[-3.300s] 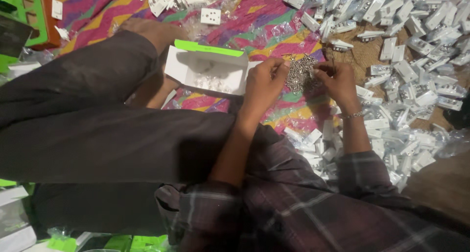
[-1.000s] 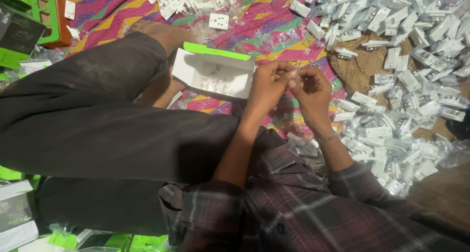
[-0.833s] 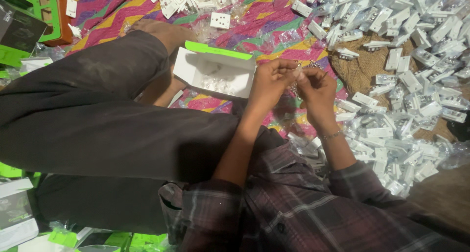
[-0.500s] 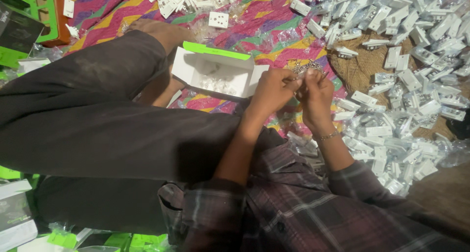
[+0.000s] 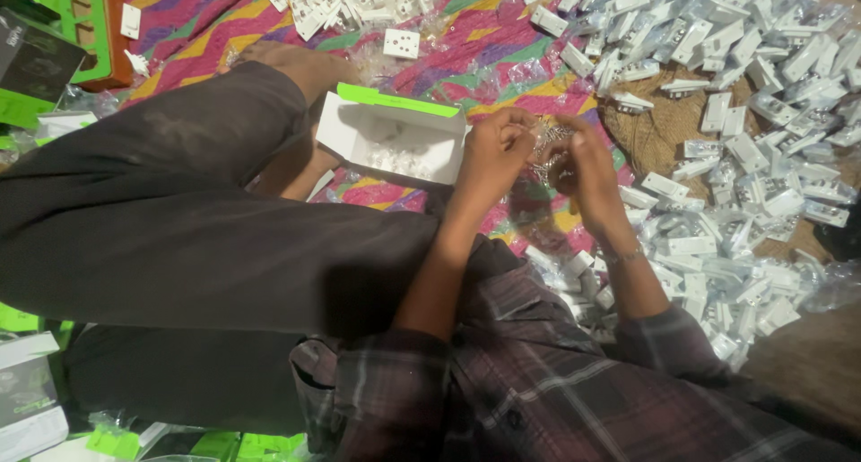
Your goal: The person sits on a colorful mat and repeatedly picks small metallic components from a pile, places them into a white box with green trim, and then transfers them into small plastic bags. The person handles the components one by one, organizing them into packaging materials.
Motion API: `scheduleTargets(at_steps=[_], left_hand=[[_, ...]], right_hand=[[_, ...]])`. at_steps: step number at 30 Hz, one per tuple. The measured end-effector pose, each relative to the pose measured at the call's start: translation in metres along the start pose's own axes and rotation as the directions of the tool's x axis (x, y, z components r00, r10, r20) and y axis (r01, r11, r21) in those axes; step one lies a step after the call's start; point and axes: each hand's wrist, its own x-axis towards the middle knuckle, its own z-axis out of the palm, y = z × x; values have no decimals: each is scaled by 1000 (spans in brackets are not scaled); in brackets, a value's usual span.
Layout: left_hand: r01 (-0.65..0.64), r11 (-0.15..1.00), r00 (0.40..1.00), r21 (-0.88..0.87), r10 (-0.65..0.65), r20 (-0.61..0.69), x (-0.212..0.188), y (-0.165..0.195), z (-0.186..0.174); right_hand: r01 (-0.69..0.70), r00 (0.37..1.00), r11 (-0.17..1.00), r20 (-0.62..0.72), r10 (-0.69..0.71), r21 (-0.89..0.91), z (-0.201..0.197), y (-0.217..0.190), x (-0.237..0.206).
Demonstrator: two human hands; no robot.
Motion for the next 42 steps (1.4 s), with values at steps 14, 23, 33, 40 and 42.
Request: scheduleTargets(at_steps=[14,23,33,40,42], left_hand=[[43,933,996,358,-13,-87,-1,15,-3],[-214,831,972,513,234,27,-10,14,3],[-148,835,981,530,192,-30,-7,39,7],[-303,705,941,641,326,87,-16,56,16],[-376,614,911,694,380,158,-21,61,16]], right_hand=[[93,995,902,74,-68,-421,0,-8,-3],[113,993,845,99,-72,-522,0,-14,-6],[143,990,842,75,-122,-520,1,-27,-3],[169,986,861,94,-141,-481,-5,-35,-3],[215,976,847,137,-169,-486,-9,-32,-5]])
